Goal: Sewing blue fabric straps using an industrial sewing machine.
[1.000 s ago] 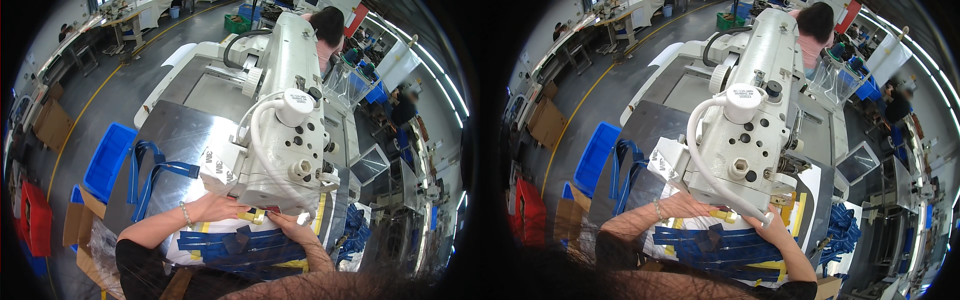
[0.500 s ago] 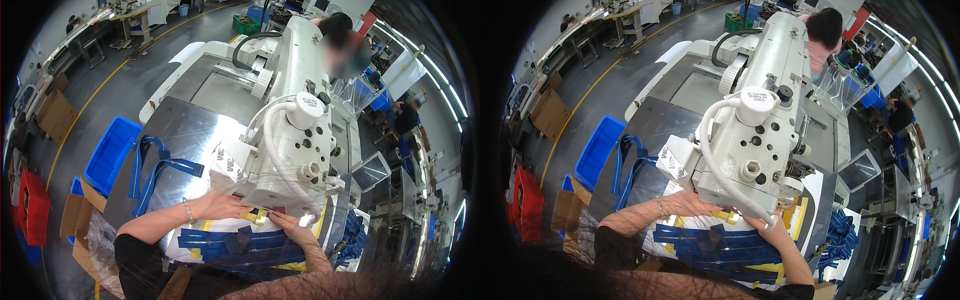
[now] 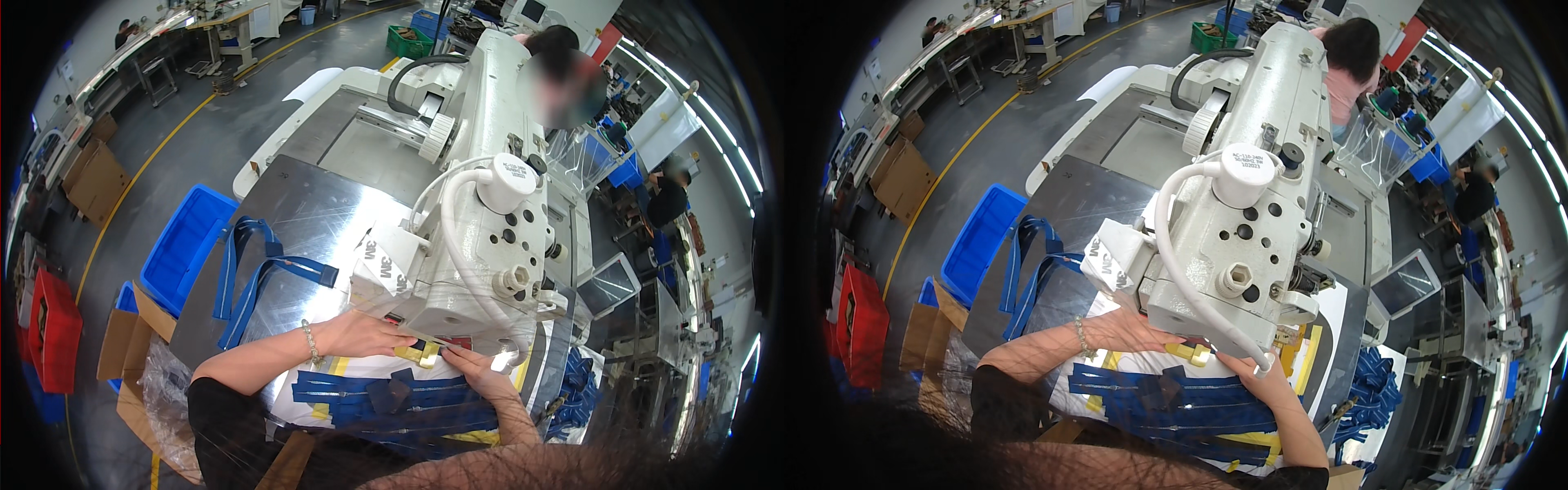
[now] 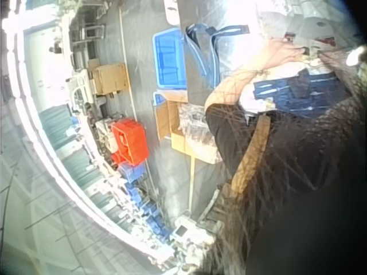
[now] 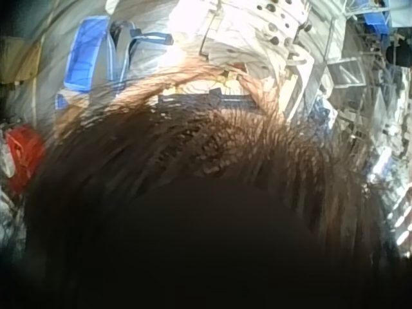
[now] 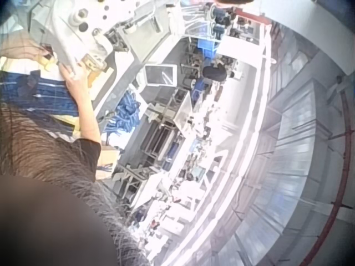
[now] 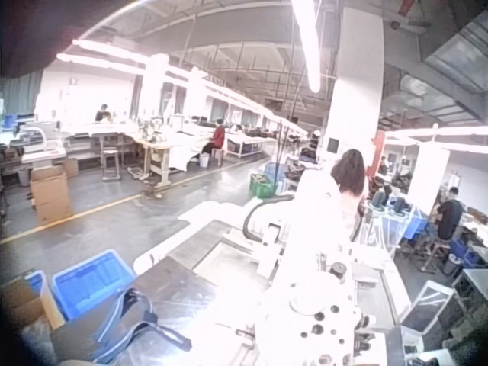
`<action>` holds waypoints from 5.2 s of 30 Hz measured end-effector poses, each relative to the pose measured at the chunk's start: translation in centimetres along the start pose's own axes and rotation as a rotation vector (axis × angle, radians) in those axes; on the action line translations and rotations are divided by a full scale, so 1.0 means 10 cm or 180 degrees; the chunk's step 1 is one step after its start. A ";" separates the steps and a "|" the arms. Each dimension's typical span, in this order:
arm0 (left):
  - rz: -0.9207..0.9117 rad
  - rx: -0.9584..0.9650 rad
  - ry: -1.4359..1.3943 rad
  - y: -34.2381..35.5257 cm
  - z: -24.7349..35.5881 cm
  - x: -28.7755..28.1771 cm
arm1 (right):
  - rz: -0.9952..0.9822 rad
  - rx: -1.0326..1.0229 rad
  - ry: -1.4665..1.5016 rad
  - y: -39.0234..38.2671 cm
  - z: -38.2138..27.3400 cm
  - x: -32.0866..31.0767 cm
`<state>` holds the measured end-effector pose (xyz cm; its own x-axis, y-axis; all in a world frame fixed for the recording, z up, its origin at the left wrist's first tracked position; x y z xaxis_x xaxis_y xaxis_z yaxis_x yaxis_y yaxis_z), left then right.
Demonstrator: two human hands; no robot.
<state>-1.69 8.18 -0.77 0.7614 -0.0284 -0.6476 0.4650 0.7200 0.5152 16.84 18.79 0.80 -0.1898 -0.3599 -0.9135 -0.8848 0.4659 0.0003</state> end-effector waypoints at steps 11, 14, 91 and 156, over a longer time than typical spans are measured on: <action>-0.1036 -0.0323 0.0881 0.11 0.06 0.01 | 0.0190 -0.0082 0.0042 0.02 -0.05 -0.05; -0.0187 -0.0131 0.0202 -0.03 -0.01 0.03 | 0.0164 -0.0134 -0.0006 0.02 -0.05 -0.03; -0.0487 -0.0390 0.0442 0.08 0.16 -0.16 | -0.0941 0.1822 0.2057 -0.17 0.73 0.64; -0.0784 -0.0155 0.1831 0.13 0.27 0.07 | 0.0404 -0.0704 -0.0117 0.02 -0.20 -0.04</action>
<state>0.69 7.20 0.92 0.2631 0.1705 -0.9496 0.5646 0.7709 0.2948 15.89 17.45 2.00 -0.2932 -0.2782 -0.9147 -0.9273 0.3157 0.2012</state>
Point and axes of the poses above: each hand's wrist, its own y-axis towards the middle knuckle, its own x-axis out of the palm, z = x × y, the point moved 7 cm from there along y, towards the middle knuckle, and after that the axes turned 15 degrees about x, right-handed, at the moved point
